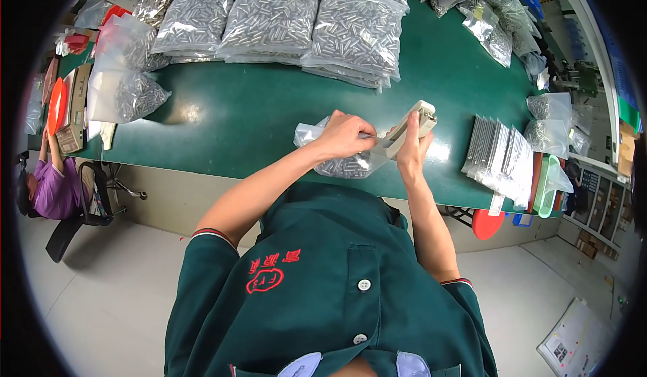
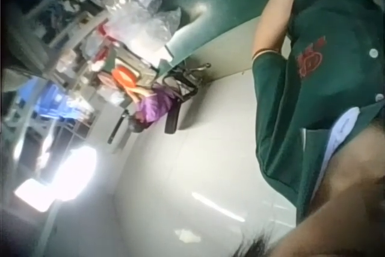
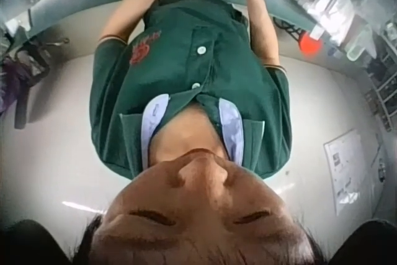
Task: Manually filling and sealing plastic bags with metal screws or fasteners at a factory workbench.
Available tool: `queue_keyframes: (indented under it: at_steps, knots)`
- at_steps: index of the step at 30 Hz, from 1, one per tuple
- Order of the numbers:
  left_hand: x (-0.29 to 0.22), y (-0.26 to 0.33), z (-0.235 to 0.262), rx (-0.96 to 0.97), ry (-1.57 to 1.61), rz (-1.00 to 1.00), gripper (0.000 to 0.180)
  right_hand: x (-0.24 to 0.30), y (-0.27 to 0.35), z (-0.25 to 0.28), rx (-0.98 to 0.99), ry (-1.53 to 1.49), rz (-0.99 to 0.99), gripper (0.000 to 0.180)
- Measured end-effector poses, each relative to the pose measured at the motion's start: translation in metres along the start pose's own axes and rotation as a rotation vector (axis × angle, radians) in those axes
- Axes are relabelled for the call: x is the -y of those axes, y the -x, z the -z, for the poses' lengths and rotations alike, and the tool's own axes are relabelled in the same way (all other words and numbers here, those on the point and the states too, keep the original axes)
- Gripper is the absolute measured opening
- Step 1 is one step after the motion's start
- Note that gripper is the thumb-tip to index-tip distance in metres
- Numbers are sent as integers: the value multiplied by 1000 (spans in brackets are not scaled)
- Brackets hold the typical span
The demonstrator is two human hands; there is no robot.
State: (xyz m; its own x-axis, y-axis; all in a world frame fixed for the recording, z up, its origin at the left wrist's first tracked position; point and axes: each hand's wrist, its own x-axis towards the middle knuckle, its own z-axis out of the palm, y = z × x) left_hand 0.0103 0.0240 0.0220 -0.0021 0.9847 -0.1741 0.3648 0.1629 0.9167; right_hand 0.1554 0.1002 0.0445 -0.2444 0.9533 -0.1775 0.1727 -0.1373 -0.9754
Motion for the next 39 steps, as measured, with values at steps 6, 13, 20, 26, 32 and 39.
queue_keyframes:
  at_steps: [6,13,20,26,32,39]
  knots:
    - [-6,-1,0,-23,-18,26,23,-4,-11,-6,-73,3,-65,30]
    - [-7,-2,4,-15,30,72,25,4,-9,-9,-89,20,-91,30]
    - [-19,1,1,38,-256,-36,59,-7,-12,-4,-90,-4,-128,32]
    - [-21,-17,-2,113,-277,47,63,-12,-15,-5,-103,47,-93,37]
    - [-16,-23,1,195,-135,75,59,-7,-13,-9,-121,56,-109,37]
    - [-14,-21,1,152,-115,0,47,-11,-14,-8,-153,50,-116,34]
